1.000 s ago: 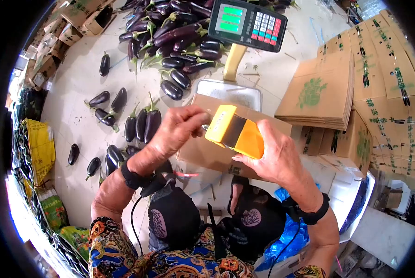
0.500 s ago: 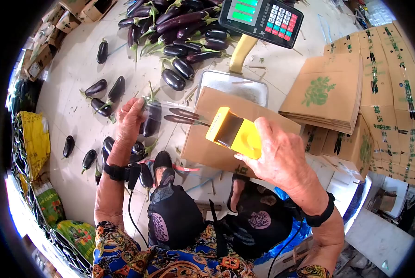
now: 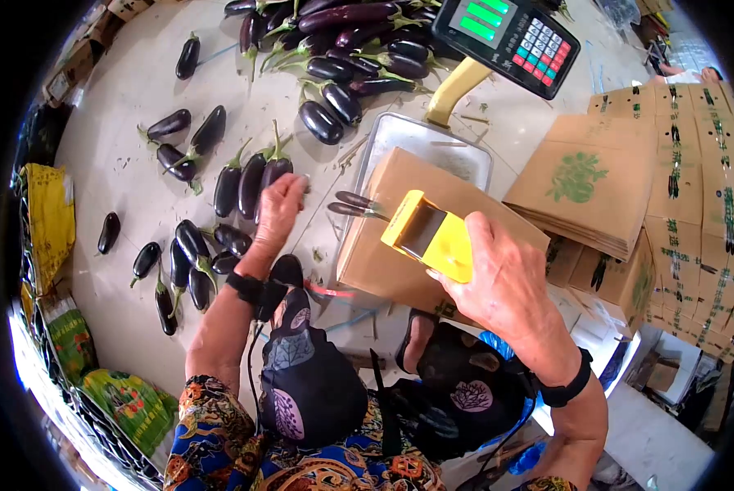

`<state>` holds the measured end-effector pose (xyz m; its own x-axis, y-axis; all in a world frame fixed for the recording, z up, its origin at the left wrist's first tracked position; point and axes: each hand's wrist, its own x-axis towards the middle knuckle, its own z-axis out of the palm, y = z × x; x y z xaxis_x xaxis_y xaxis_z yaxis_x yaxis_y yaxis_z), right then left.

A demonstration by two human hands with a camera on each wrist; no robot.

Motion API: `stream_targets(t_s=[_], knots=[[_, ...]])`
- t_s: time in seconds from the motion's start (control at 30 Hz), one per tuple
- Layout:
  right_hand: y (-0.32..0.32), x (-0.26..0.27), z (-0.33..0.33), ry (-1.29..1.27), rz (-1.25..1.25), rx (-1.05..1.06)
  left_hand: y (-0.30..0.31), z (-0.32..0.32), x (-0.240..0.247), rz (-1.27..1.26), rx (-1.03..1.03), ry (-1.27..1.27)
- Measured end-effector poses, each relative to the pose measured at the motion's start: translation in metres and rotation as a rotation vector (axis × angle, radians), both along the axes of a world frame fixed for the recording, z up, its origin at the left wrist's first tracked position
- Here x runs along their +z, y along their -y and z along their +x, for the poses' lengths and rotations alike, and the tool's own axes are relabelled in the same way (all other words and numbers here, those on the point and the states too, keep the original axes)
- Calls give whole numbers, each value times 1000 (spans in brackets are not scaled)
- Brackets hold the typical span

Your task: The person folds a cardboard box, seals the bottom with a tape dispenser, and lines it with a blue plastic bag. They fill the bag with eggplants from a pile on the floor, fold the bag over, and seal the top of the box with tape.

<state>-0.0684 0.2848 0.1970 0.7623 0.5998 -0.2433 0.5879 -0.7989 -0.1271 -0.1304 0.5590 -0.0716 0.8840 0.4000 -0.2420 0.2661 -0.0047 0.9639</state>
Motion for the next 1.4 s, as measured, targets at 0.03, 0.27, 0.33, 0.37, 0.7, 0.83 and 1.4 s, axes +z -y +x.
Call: stream_targets(t_s=[0.03, 0.27, 0.33, 0.37, 0.7, 0.83, 1.4], knots=[[-1, -1, 0, 2, -1, 2, 4, -1, -16, 70, -51, -12], [-8, -2, 3, 2, -31, 2, 66, 5, -27, 270, -103, 71], [-8, -3, 3, -2, -14, -2, 79, 6, -35, 396, -148, 157], [-8, -4, 3, -4, -3, -2, 80, 6, -36, 420, -190, 118], [1, -11, 5, -14, 115, 7, 79, 23, -67, 526, -262, 12], [10, -14, 5, -73, 136, -71, 95, 47, -72, 346, -133, 162], [23, -14, 1, -8, 271, 14, 69, 68, 129, -123, -460, 217]])
